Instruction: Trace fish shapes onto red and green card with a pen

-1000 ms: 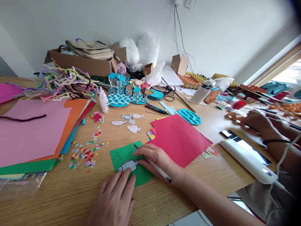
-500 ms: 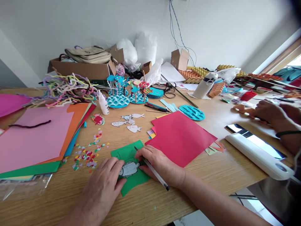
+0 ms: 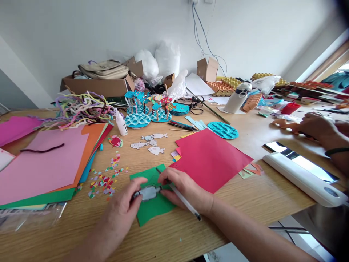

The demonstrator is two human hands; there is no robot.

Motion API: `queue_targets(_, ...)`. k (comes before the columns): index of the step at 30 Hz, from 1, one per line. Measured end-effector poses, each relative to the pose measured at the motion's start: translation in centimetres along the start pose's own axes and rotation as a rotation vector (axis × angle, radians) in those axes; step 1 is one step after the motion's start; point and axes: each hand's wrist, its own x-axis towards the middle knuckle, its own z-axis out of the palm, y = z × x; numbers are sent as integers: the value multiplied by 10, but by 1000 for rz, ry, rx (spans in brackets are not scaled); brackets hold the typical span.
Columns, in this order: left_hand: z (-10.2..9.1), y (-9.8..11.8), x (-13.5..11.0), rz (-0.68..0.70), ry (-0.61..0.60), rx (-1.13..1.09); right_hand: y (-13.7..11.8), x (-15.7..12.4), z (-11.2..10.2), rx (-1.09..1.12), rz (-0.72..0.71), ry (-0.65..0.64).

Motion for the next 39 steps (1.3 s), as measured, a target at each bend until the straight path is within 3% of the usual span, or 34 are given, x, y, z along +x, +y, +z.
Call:
queue_targets(5, -52, 5, 28, -294, 72, -531, 4, 2, -9, -4, 172, 234)
queue_targets(8, -66, 8, 33, -367, 123, -675, 8, 3, -8, -21, 155, 295)
queue_targets(15, -61, 0, 35, -407, 69, -743, 5, 4, -10, -68, 127, 329)
queue_targets(24, -55, -10, 46, -371, -11, -613, 7, 3, -8, -88, 111, 241)
queue_targets(29, -53, -28, 69, -359, -7, -576, 6, 3, -5, -120, 64, 195)
queue_targets(39, -48, -71, 129, -427, -165, -412, 4, -1, 0, -137, 24, 114)
